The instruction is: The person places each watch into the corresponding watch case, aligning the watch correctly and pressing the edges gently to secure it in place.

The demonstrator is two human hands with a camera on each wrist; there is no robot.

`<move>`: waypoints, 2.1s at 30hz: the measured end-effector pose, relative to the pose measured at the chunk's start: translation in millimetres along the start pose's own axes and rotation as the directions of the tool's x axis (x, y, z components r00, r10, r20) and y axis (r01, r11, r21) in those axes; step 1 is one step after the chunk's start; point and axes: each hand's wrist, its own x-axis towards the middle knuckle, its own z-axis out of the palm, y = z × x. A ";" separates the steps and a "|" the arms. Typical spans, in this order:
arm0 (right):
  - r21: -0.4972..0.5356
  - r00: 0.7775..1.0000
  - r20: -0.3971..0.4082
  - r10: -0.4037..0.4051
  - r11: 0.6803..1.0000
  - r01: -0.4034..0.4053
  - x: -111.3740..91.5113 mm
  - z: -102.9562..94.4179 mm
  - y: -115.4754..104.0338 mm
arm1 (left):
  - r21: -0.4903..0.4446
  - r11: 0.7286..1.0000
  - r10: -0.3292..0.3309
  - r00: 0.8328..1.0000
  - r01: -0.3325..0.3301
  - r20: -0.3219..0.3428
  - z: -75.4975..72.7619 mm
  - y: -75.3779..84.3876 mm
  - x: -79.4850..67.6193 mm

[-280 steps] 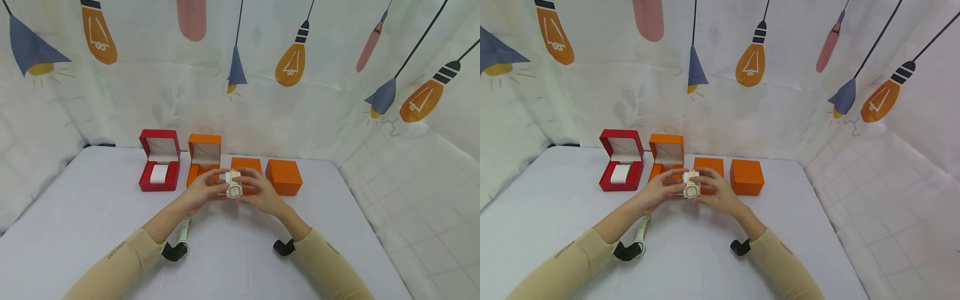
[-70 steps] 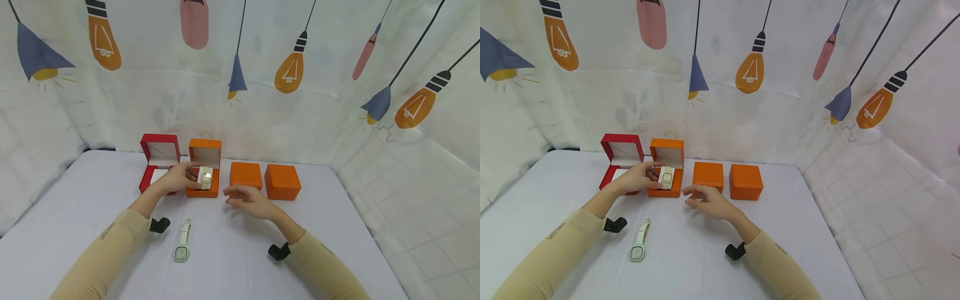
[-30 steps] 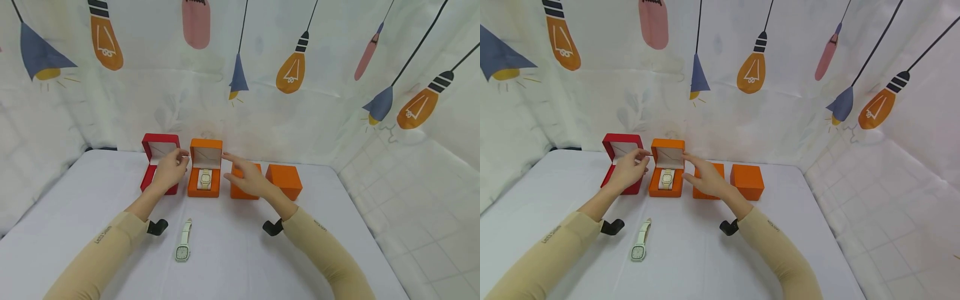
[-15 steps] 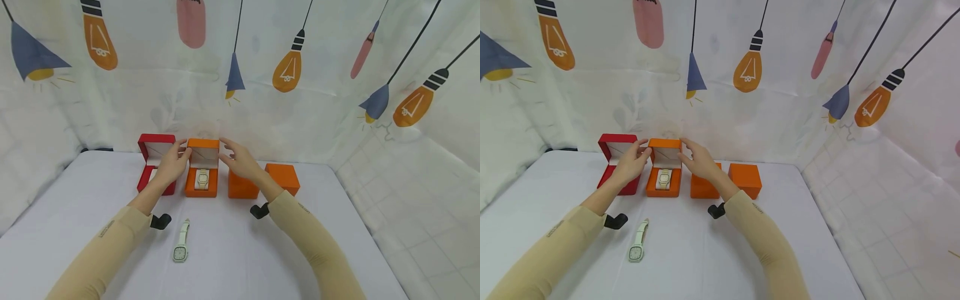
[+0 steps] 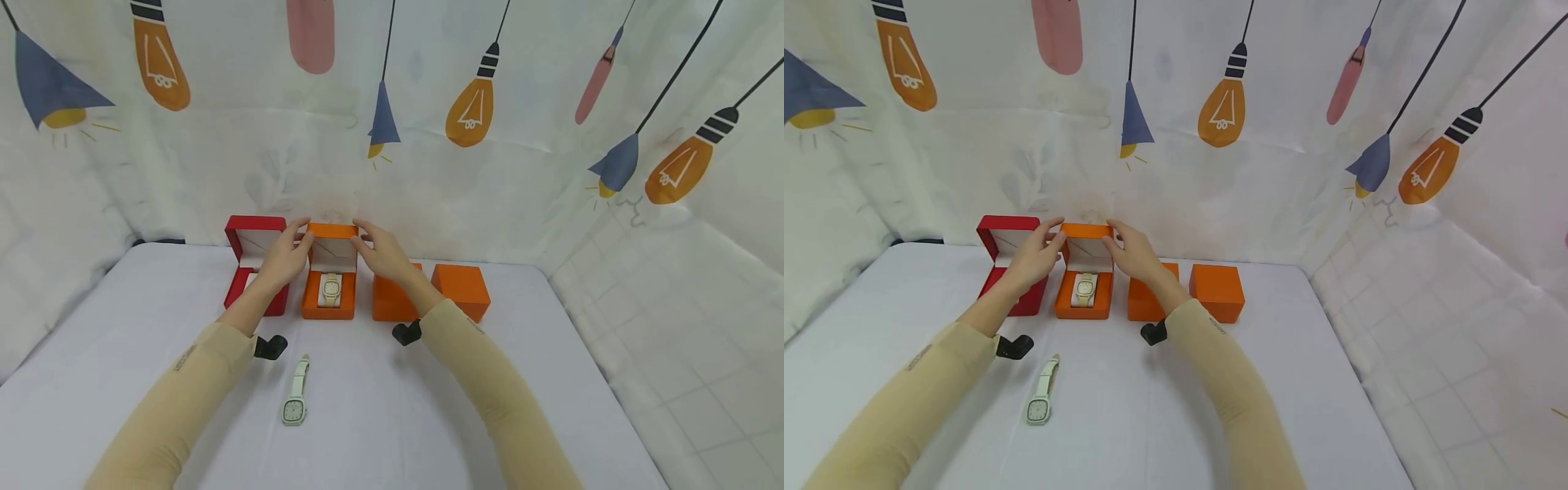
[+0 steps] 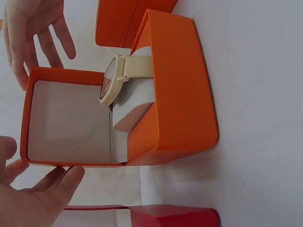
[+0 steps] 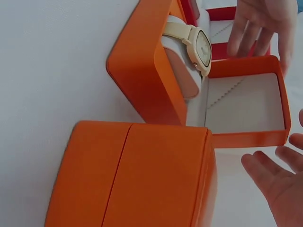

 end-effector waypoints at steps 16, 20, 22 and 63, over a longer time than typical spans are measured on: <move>0.132 0.995 -0.096 0.042 0.991 -0.029 8.2 11.1 6.8 | 0.015 1.000 -0.014 0.996 0.013 0.089 -1.8 3.4 9.8; 0.166 0.992 -0.109 0.060 0.985 -0.042 7.7 12.2 5.5 | 0.025 1.000 -0.021 0.993 0.018 0.115 -4.1 4.5 10.0; 0.178 0.991 -0.112 0.071 0.983 -0.050 7.1 13.1 5.0 | 0.021 0.999 -0.037 0.991 0.035 0.132 -5.0 4.6 9.0; 0.139 0.980 -0.184 0.071 0.989 -0.045 -22.5 27.6 -20.0 | 0.094 0.991 0.087 0.994 -0.092 0.062 -8.0 -9.2 -23.2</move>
